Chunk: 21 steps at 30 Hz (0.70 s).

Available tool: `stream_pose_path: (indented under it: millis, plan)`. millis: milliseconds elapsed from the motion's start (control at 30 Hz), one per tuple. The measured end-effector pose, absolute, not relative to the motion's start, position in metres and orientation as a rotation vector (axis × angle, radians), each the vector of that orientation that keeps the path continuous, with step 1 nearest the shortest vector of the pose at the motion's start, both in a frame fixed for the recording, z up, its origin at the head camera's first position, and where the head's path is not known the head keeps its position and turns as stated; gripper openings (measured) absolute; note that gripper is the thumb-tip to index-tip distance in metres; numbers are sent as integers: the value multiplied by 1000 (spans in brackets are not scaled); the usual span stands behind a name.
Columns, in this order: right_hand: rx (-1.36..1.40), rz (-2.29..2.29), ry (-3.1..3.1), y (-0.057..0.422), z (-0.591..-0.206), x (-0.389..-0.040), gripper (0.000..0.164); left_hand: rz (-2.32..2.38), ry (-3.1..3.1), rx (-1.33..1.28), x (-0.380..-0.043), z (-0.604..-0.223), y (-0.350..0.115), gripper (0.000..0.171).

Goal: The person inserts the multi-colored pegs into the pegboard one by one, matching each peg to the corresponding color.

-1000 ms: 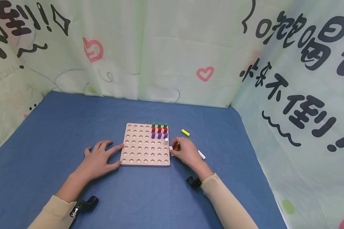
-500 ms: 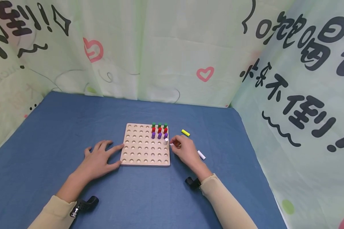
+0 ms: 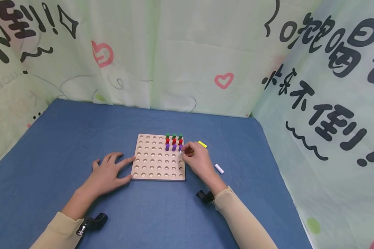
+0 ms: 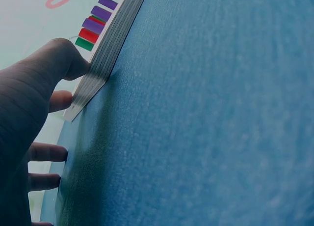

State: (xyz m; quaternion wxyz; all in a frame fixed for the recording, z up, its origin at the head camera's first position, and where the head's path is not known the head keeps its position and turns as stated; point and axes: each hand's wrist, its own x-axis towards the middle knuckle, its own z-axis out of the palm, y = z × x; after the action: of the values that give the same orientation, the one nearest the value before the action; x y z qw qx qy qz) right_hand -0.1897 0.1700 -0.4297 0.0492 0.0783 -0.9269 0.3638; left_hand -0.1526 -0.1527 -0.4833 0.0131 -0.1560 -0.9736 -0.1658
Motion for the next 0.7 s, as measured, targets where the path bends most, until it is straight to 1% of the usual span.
stream_pose_path:
  millis: [700]
  plan:
    - [220, 1024, -2833, 159, -436, -201, 3, -504, -3030, -472, -153, -485, -152, 62]
